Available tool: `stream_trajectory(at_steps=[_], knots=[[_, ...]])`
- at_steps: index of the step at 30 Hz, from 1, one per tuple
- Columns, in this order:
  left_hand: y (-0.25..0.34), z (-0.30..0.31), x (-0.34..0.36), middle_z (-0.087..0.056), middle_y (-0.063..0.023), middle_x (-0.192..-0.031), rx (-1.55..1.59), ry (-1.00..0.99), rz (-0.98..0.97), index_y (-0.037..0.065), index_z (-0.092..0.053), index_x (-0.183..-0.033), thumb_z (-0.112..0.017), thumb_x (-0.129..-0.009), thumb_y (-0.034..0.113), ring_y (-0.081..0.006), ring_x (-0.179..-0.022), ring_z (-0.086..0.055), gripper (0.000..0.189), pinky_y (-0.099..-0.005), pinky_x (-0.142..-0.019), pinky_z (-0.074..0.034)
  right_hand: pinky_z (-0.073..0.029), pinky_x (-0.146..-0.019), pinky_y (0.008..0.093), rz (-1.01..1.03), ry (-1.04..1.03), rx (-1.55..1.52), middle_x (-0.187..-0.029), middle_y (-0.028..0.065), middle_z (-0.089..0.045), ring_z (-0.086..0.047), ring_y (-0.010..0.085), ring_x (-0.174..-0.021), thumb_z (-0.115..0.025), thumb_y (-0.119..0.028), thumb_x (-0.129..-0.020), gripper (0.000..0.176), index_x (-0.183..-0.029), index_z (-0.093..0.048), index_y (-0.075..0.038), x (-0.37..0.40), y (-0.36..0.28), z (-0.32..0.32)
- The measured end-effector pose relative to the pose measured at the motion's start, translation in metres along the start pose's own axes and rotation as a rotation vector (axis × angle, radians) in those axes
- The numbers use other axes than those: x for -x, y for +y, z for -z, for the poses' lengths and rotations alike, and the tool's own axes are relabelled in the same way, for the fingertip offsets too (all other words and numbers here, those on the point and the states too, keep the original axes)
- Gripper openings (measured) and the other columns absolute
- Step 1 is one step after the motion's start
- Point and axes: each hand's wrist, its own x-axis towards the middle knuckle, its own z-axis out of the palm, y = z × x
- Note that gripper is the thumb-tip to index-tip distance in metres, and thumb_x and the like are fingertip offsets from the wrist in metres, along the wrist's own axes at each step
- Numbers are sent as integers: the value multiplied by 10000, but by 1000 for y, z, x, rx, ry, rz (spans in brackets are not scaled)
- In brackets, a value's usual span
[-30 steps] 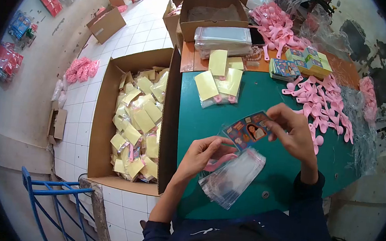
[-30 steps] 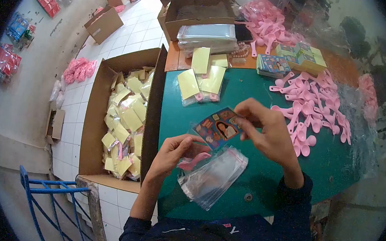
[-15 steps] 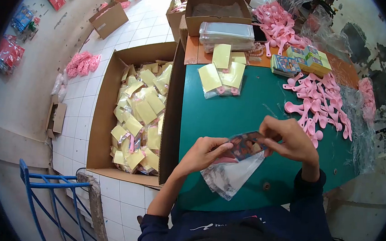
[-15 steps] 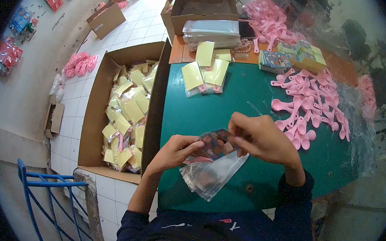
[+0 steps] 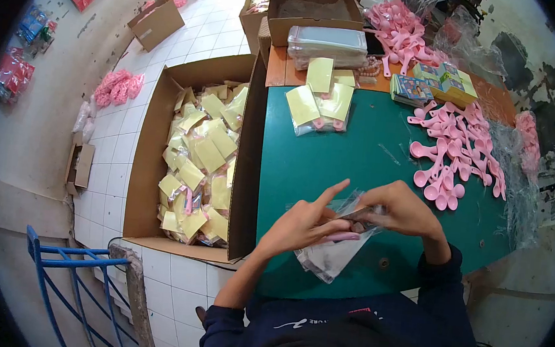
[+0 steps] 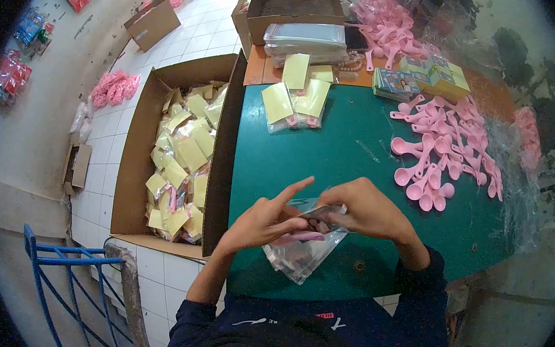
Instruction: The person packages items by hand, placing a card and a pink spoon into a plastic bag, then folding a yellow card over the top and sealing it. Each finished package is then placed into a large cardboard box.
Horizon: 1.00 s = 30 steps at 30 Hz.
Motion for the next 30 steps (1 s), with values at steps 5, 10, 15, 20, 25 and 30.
stream_trajectory(at_steps=[5, 10, 15, 20, 25, 30], knots=[[-26, 15, 18, -660, -93, -890, 296, -19, -95, 92, -265, -1409, -682, -812, 133, -124, -823, -612, 729, -267, -730, -485, -452, -595, 270, -172, 184, -323, -710, 36, -601, -555, 99, -668, -719, -145, -754, 219, -877, -615, 4, 13, 27, 2], [-24, 14, 22, -641, -76, -859, 437, 45, -8, 100, -198, -1428, -683, -809, 86, -68, -827, -570, 787, -221, -699, -471, -451, -583, 220, -328, 125, -681, -685, -10, -586, -550, 74, -678, -725, -122, -758, 180, -814, -622, 15, 18, 13, 1], [-17, 8, 19, -646, -98, -875, 285, 44, -19, 120, -182, -1433, -668, -824, 92, -86, -819, -586, 780, -231, -680, -484, -460, -576, 230, -288, 278, -429, -663, -5, -587, -551, 65, -653, -719, -97, -747, 135, -759, -629, 2, 23, 24, -13], [-47, -18, 15, -623, -182, -1005, 264, 482, 47, 144, -52, -1447, -532, -917, 121, -186, -860, -641, 715, -306, -733, -533, -485, -648, 289, -168, 496, -122, -797, 69, -609, -606, 153, -719, -708, -123, -745, 179, -871, -628, -24, 14, 7, -27], [-45, -44, 35, -558, -236, -1117, 848, 210, 179, 181, 143, -1426, -349, -982, 138, -279, -990, -612, 665, -376, -771, -544, -458, -809, 381, 37, 75, 150, -1076, 131, -530, -540, 310, -981, -680, -154, -748, 375, -1084, -541, -59, 11, 1, -53], [-48, -54, 50, -542, -242, -1146, 770, 234, 182, 200, 93, -1438, -332, -979, 112, -270, -1012, -597, 632, -400, -856, -514, -450, -788, 385, 31, 46, 213, -1002, 122, -524, -534, 304, -923, -687, -124, -736, 285, -968, -547, -37, 9, 10, -83]])
